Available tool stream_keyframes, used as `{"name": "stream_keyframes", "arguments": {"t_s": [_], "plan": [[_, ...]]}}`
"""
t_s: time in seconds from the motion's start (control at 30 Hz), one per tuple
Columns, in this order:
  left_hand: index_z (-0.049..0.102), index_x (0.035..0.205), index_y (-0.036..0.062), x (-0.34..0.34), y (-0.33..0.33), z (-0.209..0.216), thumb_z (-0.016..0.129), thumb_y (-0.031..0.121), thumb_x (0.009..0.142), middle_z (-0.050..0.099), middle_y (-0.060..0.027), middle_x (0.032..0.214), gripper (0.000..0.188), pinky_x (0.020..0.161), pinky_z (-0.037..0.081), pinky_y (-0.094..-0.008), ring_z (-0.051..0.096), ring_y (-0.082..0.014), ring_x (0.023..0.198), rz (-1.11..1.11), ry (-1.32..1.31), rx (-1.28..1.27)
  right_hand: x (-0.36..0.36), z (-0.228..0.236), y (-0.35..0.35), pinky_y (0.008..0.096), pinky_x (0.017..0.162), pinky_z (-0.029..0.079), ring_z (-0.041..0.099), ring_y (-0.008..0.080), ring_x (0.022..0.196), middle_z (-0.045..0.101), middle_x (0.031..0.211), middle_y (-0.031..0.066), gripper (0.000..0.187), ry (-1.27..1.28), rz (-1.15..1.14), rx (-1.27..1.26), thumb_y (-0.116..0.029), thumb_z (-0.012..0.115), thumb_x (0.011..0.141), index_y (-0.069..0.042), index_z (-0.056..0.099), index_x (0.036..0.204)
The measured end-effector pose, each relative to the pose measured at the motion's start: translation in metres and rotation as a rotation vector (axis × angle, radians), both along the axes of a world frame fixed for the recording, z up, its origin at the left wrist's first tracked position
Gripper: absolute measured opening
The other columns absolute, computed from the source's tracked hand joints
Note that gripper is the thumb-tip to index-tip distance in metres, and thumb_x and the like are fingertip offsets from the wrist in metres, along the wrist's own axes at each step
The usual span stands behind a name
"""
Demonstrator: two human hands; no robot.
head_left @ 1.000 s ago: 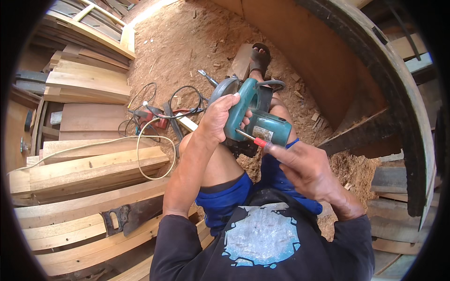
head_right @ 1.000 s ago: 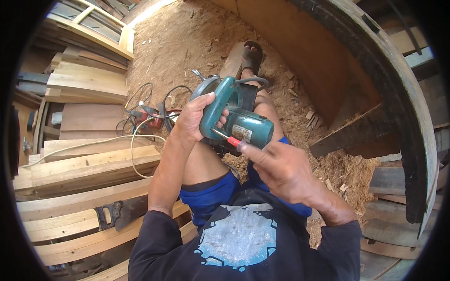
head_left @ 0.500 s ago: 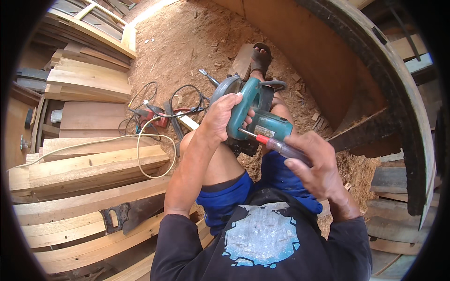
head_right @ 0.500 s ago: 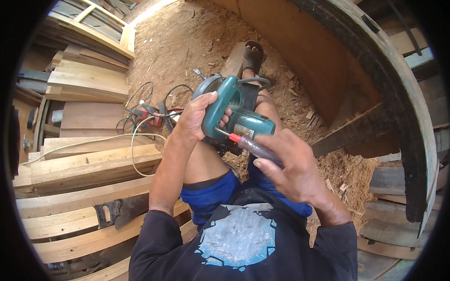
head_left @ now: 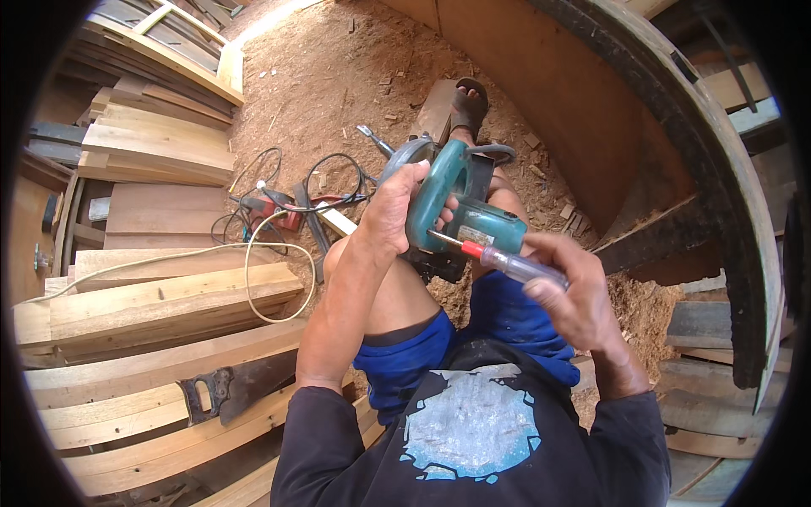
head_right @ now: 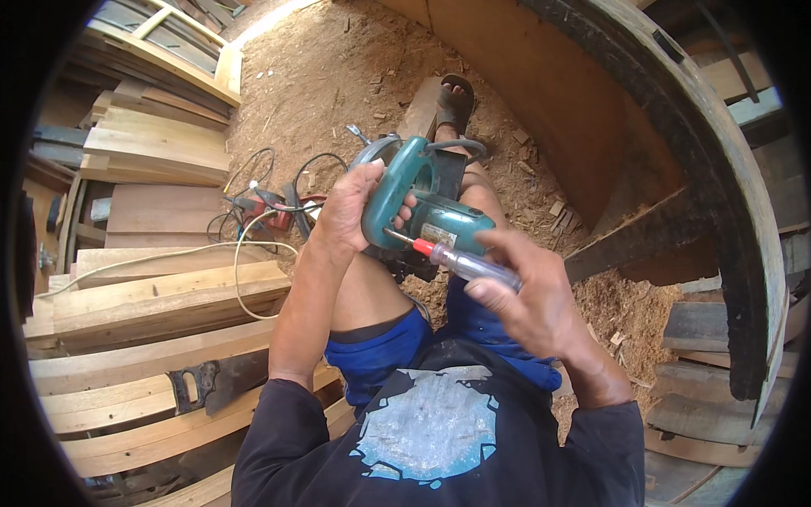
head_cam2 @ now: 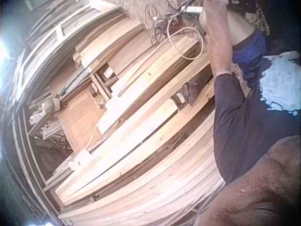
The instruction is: The person operates a circular saw on a piece of wood, checks a connection, and uses a screwdriver to tighten components on the tool.
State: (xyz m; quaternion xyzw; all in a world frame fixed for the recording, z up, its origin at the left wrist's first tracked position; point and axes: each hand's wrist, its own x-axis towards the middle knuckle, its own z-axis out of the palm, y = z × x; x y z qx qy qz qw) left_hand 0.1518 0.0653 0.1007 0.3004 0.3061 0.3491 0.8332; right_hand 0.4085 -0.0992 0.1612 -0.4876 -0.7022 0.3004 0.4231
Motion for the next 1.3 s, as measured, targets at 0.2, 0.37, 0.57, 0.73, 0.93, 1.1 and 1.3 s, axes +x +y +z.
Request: {"name": "stream_keyframes", "arguments": {"t_s": [0.2,0.37,0.57,0.73,0.93,1.1,1.3], "plan": [[0.061,0.121,-0.0065,-0.001,0.002,0.000,0.045,0.040,0.107,0.073,-0.0236,0.091,0.051,0.064,0.063,-0.0357,0.074,-0.0277,0.071,-0.007,-0.005,0.030,0.006,0.005,0.003,0.0407,0.066,0.053,0.069,0.0296,0.077,0.069,0.097,0.0187,0.038,-0.228,0.112,-0.255,-0.015,0.076,0.091,0.002,0.065,0.123],[0.059,0.122,-0.0059,0.000,0.004,0.000,0.044,0.042,0.107,0.073,-0.0232,0.091,0.053,0.064,0.063,-0.0362,0.073,-0.0285,0.071,0.002,0.003,0.024,-0.001,0.004,0.000,0.0455,0.071,0.054,0.068,0.0389,0.080,0.069,0.097,0.0200,0.049,-0.412,0.073,0.272,-0.011,0.076,0.088,0.002,0.060,0.132],[0.059,0.122,-0.0057,0.001,0.000,0.001,0.043,0.043,0.107,0.072,-0.0232,0.092,0.054,0.064,0.063,-0.0362,0.073,-0.0285,0.071,0.011,0.024,0.026,0.005,0.020,0.006,0.0428,0.072,0.055,0.070,0.0388,0.083,0.069,0.093,0.0206,0.039,-0.093,-0.074,-0.598,-0.013,0.075,0.092,0.002,0.065,0.126],[0.059,0.122,-0.0055,0.000,0.001,0.000,0.043,0.043,0.107,0.072,-0.0235,0.092,0.053,0.065,0.063,-0.0361,0.073,-0.0282,0.072,-0.001,0.001,0.034,-0.002,0.011,-0.001,0.0474,0.067,0.054,0.067,0.0411,0.079,0.067,0.093,0.0209,0.034,-0.435,0.012,0.204,-0.010,0.075,0.089,0.002,0.067,0.119],[0.058,0.122,-0.0044,0.000,0.001,0.001,0.043,0.043,0.107,0.072,-0.0234,0.092,0.052,0.066,0.063,-0.0368,0.073,-0.0283,0.072,-0.003,0.006,0.023,-0.005,0.011,-0.002,0.0477,0.069,0.055,0.070,0.0419,0.081,0.070,0.092,0.0206,0.032,0.066,-0.060,-0.073,-0.015,0.074,0.094,0.003,0.067,0.120],[0.059,0.123,-0.0041,0.000,0.001,0.000,0.041,0.043,0.107,0.072,-0.0236,0.092,0.053,0.066,0.063,-0.0372,0.073,-0.0290,0.072,-0.011,-0.010,0.021,0.004,0.004,0.002,0.0469,0.070,0.055,0.069,0.0415,0.082,0.069,0.091,0.0181,0.031,-0.260,0.042,-0.293,-0.019,0.075,0.094,0.000,0.067,0.118],[0.059,0.123,-0.0035,0.000,0.002,0.000,0.042,0.044,0.107,0.072,-0.0239,0.092,0.053,0.066,0.063,-0.0378,0.073,-0.0292,0.072,-0.001,0.003,0.018,-0.004,0.010,0.003,0.0465,0.077,0.054,0.065,0.0409,0.083,0.062,0.088,0.0180,0.033,-0.210,0.061,0.183,-0.020,0.075,0.093,-0.001,0.066,0.119]]}}
